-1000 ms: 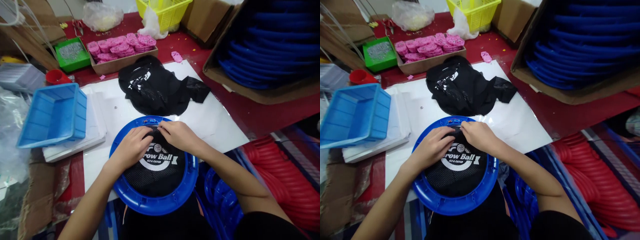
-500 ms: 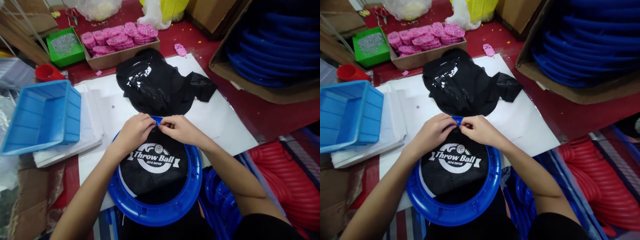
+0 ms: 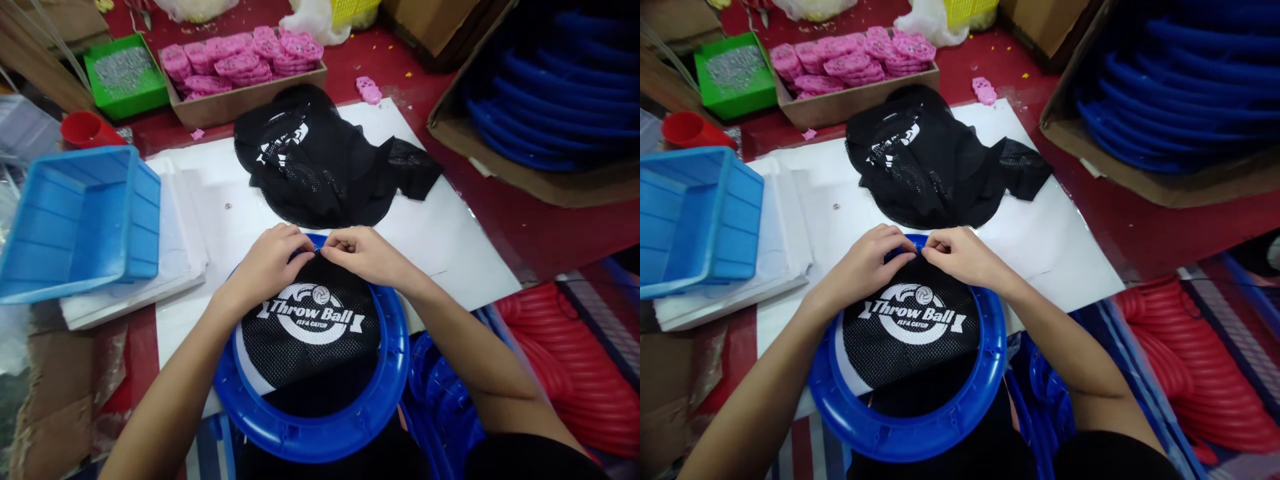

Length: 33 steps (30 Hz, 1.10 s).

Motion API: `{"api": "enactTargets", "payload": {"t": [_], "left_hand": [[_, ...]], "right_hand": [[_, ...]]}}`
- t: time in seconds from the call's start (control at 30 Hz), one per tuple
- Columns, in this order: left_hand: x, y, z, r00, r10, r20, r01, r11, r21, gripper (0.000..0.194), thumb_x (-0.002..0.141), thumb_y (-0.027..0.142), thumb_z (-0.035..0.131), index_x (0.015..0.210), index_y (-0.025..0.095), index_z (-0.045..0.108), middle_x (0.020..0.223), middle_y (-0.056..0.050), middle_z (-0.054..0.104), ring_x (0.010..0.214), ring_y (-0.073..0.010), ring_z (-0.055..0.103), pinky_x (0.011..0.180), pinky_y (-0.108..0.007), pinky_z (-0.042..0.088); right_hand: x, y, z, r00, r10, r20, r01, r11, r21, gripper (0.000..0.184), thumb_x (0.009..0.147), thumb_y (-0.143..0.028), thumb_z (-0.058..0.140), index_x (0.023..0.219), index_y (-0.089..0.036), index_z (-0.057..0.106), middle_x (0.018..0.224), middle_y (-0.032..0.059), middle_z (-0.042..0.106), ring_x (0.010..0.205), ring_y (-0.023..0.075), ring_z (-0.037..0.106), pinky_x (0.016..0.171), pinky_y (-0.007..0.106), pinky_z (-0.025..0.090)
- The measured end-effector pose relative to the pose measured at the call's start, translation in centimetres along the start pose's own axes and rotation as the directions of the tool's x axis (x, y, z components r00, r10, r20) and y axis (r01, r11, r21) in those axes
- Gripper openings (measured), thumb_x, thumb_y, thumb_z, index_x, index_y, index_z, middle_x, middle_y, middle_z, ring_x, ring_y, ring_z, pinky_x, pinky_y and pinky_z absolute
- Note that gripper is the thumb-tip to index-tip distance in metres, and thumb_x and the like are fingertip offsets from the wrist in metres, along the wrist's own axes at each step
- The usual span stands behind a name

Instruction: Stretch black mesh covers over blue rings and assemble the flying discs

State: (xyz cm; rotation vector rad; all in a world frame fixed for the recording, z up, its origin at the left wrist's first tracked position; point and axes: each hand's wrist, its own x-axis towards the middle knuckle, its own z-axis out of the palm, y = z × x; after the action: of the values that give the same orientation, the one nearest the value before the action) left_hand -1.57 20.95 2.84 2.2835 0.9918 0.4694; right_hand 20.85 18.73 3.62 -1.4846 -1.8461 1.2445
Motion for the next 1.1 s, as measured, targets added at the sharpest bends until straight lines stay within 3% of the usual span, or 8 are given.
{"api": "enactTargets", "payload": {"t": [0.27, 0.7, 0.97, 1.1], "left_hand": [[0.37, 0.07, 0.1, 0.999, -0.04, 0.018, 0.04, 0.999, -0.022, 0.012, 0.106, 0.024, 0.063, 0.105, 0.021, 0.074, 0.1, -0.004, 0.071, 0.102, -0.0263, 0.063, 0.096, -0.044, 0.048], [0.61, 0.1, 0.37, 0.998, -0.06, -0.004, 0.059, 0.998, -0.031, 0.007, 0.097, 0.02, 0.077, 0.097, 0.02, 0.07, 0.097, -0.002, 0.069, 0.1, -0.0248, 0.062, 0.093, -0.042, 0.045], [0.65, 0.03, 0.35, 0.998, -0.059, 0.026, 0.058, 0.998, 0.012, 0.013, 0.106, 0.024, 0.062, 0.105, 0.02, 0.074, 0.102, -0.005, 0.068, 0.104, -0.0271, 0.061, 0.097, -0.045, 0.046], [0.64, 0.01, 0.28, 0.998, -0.061, 0.029, 0.061, 0.998, 0.0, 0.008, 0.103, 0.022, 0.067, 0.105, 0.019, 0.074, 0.102, -0.005, 0.067, 0.104, -0.0268, 0.062, 0.097, -0.044, 0.046]], "right_hand": [[0.0, 0.32, 0.1, 1.0, 0.011, 0.003, -0.011, 0.999, 0.051, 0.026, 0.09, -0.039, 0.063, 0.073, -0.019, 0.064, 0.061, -0.0049, 0.052, 0.059, 0.0107, 0.043, 0.056, 0.027, 0.03], [0.05, 0.59, 0.17, 1.0, -0.009, -0.003, 0.009, 0.998, 0.062, 0.017, 0.088, -0.031, 0.062, 0.075, -0.02, 0.064, 0.058, -0.0067, 0.05, 0.057, 0.0101, 0.041, 0.056, 0.027, 0.031], [0.04, 0.64, 0.09, 1.0, -0.027, 0.012, 0.026, 0.996, 0.085, 0.016, 0.089, -0.03, 0.061, 0.08, -0.018, 0.067, 0.059, -0.0073, 0.05, 0.057, 0.0094, 0.04, 0.056, 0.027, 0.03], [0.05, 0.79, 0.05, 0.999, -0.026, 0.024, 0.024, 0.994, 0.103, 0.016, 0.089, -0.03, 0.062, 0.08, -0.018, 0.068, 0.059, -0.0074, 0.05, 0.056, 0.009, 0.04, 0.056, 0.027, 0.029]]}}
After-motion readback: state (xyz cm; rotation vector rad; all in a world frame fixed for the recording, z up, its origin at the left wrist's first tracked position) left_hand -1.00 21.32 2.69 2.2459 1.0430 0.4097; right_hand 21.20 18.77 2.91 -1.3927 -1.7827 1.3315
